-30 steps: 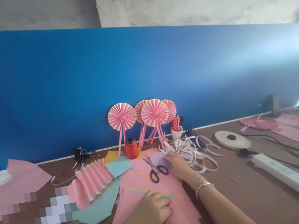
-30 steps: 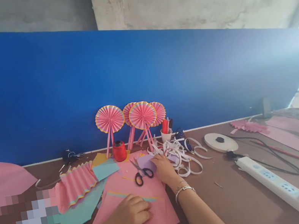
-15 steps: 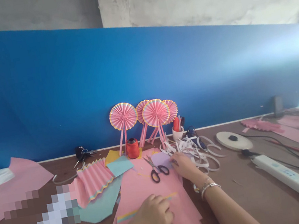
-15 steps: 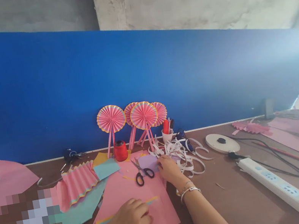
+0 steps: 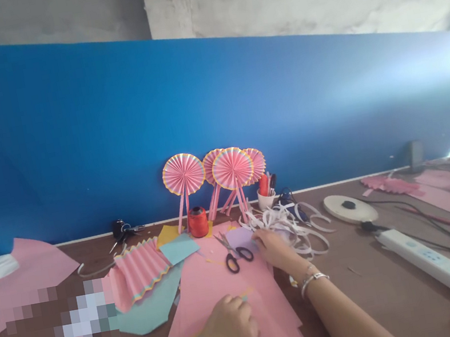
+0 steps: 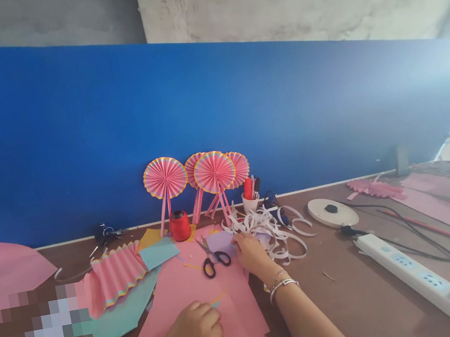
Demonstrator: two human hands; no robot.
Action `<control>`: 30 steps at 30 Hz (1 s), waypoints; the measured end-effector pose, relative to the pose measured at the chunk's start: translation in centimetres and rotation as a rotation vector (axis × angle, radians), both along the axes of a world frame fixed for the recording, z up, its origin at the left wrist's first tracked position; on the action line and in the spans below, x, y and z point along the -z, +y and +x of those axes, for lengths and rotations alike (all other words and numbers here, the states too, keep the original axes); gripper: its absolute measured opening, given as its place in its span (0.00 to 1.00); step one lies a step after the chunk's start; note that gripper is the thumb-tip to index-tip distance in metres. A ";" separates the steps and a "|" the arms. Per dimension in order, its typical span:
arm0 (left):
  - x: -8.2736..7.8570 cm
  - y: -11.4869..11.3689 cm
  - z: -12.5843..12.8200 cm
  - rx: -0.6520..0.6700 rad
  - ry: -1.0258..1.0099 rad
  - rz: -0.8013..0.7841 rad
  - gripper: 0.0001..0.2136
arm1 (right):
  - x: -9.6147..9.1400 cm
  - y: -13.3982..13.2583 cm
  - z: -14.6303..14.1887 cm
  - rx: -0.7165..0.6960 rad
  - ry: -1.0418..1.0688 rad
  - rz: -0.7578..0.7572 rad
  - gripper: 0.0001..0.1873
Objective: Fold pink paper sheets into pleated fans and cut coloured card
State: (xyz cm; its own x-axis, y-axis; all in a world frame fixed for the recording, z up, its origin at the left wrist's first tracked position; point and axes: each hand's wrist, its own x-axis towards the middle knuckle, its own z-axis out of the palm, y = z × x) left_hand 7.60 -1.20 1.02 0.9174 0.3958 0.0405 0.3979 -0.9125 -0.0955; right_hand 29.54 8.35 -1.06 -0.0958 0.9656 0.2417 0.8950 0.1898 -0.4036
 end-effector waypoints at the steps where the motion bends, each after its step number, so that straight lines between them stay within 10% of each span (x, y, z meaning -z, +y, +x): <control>1: 0.0 0.0 0.0 -0.017 -0.001 -0.009 0.07 | -0.4 -0.2 -0.2 -0.021 0.020 0.011 0.13; 12: -0.2 0.4 -0.3 -0.138 0.006 -0.056 0.07 | -3.1 -3.0 -2.4 -0.369 0.233 -0.561 0.16; 30: -0.2 1.9 -1.4 -0.095 -0.181 -0.114 0.12 | -2.0 -3.1 -3.1 -0.375 0.294 -0.642 0.20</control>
